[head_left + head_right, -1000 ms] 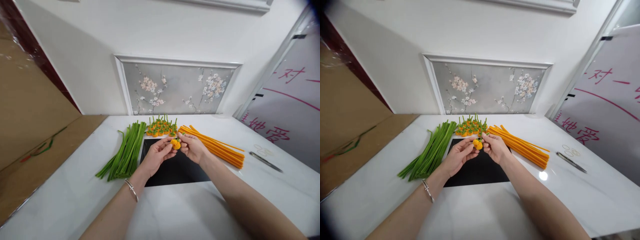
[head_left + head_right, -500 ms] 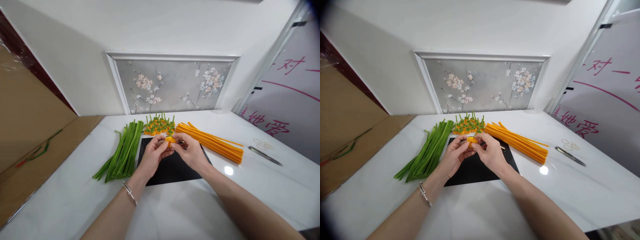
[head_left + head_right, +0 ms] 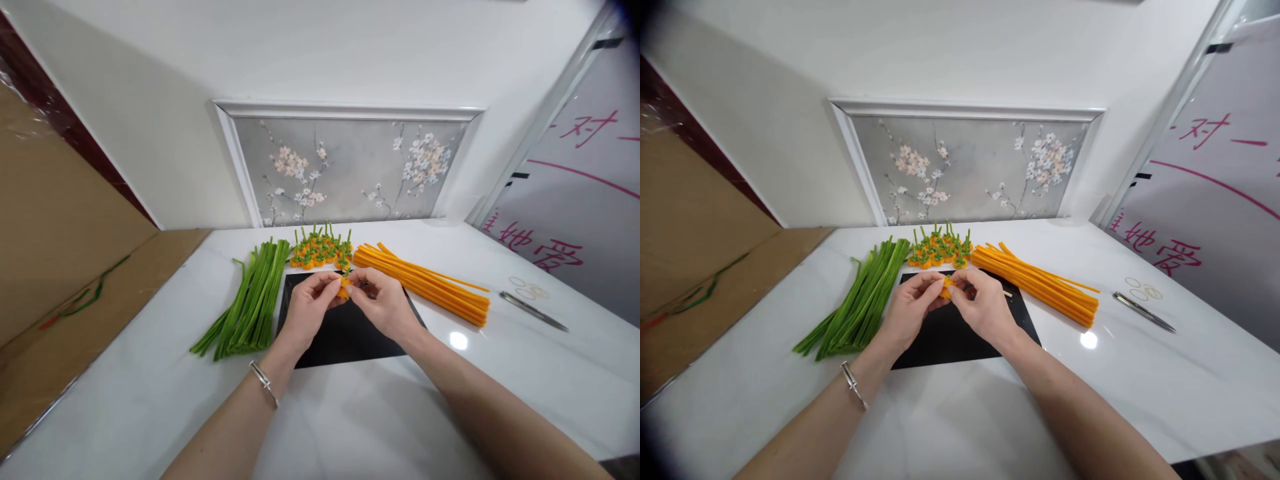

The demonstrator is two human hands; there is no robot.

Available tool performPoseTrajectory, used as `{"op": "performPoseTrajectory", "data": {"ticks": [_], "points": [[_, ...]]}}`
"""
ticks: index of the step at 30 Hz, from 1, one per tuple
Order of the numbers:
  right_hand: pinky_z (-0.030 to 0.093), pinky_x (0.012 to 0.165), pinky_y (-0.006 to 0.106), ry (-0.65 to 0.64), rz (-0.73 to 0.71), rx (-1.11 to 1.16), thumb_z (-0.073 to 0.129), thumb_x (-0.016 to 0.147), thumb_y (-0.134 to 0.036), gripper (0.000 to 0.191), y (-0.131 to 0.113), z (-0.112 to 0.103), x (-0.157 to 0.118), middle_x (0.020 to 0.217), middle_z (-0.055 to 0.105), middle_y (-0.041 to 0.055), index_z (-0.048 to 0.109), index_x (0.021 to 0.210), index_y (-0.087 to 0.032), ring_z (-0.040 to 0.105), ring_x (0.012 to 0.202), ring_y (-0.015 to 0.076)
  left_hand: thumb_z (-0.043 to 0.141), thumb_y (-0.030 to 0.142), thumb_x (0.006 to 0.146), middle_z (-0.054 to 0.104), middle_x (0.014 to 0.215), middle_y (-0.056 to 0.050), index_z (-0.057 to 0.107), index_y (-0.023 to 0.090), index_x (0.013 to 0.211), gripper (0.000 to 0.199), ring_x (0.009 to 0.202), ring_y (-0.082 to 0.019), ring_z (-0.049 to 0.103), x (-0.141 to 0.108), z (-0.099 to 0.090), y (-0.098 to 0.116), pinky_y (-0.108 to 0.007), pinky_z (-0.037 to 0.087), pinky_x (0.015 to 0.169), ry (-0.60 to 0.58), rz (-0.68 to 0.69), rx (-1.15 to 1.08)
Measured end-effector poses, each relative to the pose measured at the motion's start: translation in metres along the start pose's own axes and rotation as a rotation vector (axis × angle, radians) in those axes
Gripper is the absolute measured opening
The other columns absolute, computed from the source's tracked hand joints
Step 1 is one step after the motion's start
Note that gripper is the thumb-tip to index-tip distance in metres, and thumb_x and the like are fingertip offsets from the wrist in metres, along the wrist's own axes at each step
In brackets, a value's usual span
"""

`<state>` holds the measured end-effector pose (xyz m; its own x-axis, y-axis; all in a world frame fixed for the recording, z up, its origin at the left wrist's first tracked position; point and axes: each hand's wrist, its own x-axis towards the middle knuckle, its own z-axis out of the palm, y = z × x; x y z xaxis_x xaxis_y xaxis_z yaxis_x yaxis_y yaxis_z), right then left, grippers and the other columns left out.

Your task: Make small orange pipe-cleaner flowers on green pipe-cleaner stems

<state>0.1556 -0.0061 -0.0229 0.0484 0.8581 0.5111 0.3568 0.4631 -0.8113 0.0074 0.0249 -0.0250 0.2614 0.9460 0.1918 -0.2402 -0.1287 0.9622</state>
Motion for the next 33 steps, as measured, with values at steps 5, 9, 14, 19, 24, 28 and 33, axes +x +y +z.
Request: {"op": "performPoseTrajectory", "data": {"ticks": [5, 9, 14, 19, 24, 28, 33], "points": [[0.049, 0.065, 0.027, -0.057, -0.086, -0.062, 0.057, 0.083, -0.02, 0.007, -0.002, -0.004, 0.001, 0.081, 0.064, 0.0031, 0.063, 0.087, -0.019, 0.059, 0.074, 0.0161, 0.072, 0.033, 0.077, 0.066, 0.082, -0.002, 0.069, 0.015, 0.084, 0.02, 0.071, -0.01, 0.062, -0.001, 0.001, 0.004, -0.022, 0.056, 0.069, -0.013, -0.048, 0.012], [0.049, 0.066, 0.026, -0.082, -0.078, -0.035, 0.057, 0.083, -0.02, 0.006, 0.001, -0.004, 0.001, 0.084, 0.064, 0.0027, 0.061, 0.088, -0.02, 0.059, 0.077, 0.0159, 0.072, 0.035, 0.077, 0.065, 0.082, -0.001, 0.067, 0.016, 0.084, 0.021, 0.072, -0.01, 0.061, -0.004, 0.003, 0.008, -0.021, 0.055, 0.066, -0.011, -0.109, -0.014], [0.05, 0.068, 0.026, -0.074, 0.005, 0.088, 0.06, 0.085, -0.027, 0.01, 0.004, -0.003, 0.0, 0.087, 0.064, 0.0033, 0.061, 0.092, -0.019, 0.06, 0.078, 0.0158, 0.074, 0.035, 0.076, 0.06, 0.072, 0.004, 0.059, 0.017, 0.077, 0.023, 0.065, -0.008, 0.057, -0.004, 0.004, 0.008, -0.019, 0.054, 0.063, 0.004, -0.073, -0.032], [0.049, 0.068, 0.027, -0.078, 0.016, 0.11, 0.061, 0.084, -0.028, 0.011, 0.007, -0.004, 0.001, 0.082, 0.063, 0.0026, 0.061, 0.089, -0.019, 0.061, 0.075, 0.0159, 0.071, 0.036, 0.078, 0.059, 0.076, 0.002, 0.062, 0.016, 0.078, 0.022, 0.068, -0.008, 0.057, -0.003, 0.002, 0.007, -0.019, 0.054, 0.065, -0.018, -0.052, 0.006], [0.051, 0.07, 0.027, -0.077, 0.011, 0.133, 0.061, 0.084, -0.029, 0.016, 0.011, -0.002, 0.001, 0.089, 0.064, 0.0038, 0.059, 0.096, -0.019, 0.061, 0.08, 0.0162, 0.071, 0.037, 0.078, 0.058, 0.079, 0.002, 0.063, 0.016, 0.079, 0.022, 0.071, -0.009, 0.057, -0.003, 0.002, 0.007, -0.02, 0.054, 0.068, -0.022, -0.06, 0.004], [0.051, 0.069, 0.028, -0.058, 0.009, 0.05, 0.061, 0.084, -0.029, 0.021, 0.009, 0.0, 0.001, 0.094, 0.065, 0.0045, 0.061, 0.103, -0.021, 0.061, 0.082, 0.0172, 0.072, 0.037, 0.076, 0.059, 0.075, 0.002, 0.062, 0.017, 0.075, 0.022, 0.069, -0.009, 0.057, -0.002, 0.004, 0.007, -0.021, 0.054, 0.067, -0.006, -0.015, 0.058], [0.048, 0.065, 0.028, -0.032, -0.047, -0.038, 0.059, 0.084, -0.026, 0.01, 0.005, -0.003, 0.002, 0.085, 0.067, 0.0037, 0.066, 0.087, -0.021, 0.061, 0.078, 0.0176, 0.073, 0.036, 0.075, 0.06, 0.075, 0.002, 0.064, 0.016, 0.075, 0.022, 0.068, -0.009, 0.058, -0.003, 0.005, 0.008, -0.021, 0.054, 0.068, -0.019, -0.056, 0.043]]}}
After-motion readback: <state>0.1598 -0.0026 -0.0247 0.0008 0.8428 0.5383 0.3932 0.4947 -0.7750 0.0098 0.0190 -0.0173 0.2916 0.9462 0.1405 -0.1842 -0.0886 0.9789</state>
